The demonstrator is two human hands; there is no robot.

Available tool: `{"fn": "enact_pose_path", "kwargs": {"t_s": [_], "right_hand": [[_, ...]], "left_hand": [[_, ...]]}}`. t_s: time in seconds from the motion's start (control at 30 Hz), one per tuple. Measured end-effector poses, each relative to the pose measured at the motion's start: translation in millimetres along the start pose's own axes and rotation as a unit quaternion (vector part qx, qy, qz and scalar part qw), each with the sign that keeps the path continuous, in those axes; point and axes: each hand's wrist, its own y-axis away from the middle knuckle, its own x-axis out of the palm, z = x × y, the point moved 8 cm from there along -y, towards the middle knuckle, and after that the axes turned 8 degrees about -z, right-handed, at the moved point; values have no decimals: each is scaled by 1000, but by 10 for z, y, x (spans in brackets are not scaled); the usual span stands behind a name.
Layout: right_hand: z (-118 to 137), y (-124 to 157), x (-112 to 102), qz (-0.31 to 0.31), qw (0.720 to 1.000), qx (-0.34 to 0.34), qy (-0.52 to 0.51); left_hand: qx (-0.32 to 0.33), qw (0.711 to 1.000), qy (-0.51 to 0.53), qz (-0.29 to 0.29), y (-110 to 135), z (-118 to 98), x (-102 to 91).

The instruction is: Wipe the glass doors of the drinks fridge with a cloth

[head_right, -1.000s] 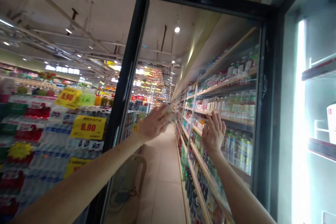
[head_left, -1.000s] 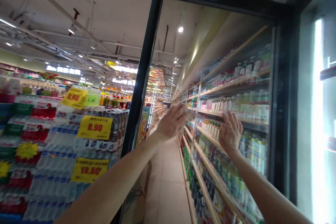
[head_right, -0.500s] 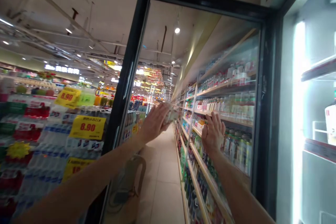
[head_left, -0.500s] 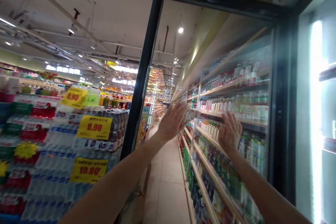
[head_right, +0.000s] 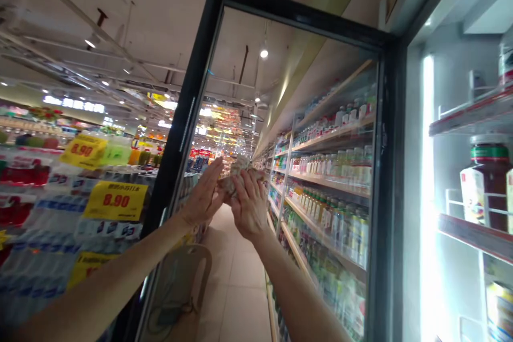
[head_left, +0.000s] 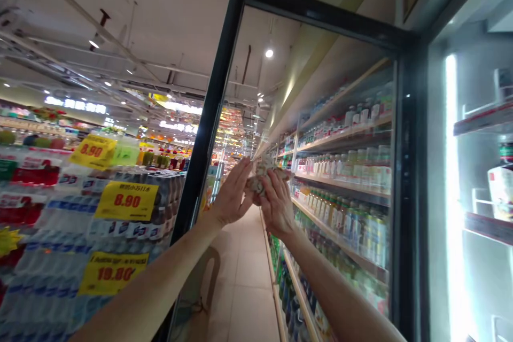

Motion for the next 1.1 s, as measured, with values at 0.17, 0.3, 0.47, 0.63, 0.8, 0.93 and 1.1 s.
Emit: {"fn": "enact_pose_path", "kwargs": {"t_s": [0.17,0.3,0.47,0.63,0.8,0.93,1.1], "right_hand": [[-338,-152,-107,-3,992,-5,127],[-1335,-245,-704,-48,969,118,209],[-2038,58,-1351,-218,898,304,231],[-816,13,-436,-82,986,20,145],[-791,202,-372,-18,988,-12,156],[-1848,586,-1264,-142,936,225,231],[-1673,761,-1230,-188,923,254,219]], "left_hand": [[-87,984,-155,-11,97,164,0],[-91,978,-185,42,142,142,93],[-80,974,-205,49,210,128,99],[-73,975,-206,42,231,174,126],[-91,977,-186,43,300,199,134],[-113,972,-203,39,406,143,146],[-128,969,-212,27,452,110,173]]}}
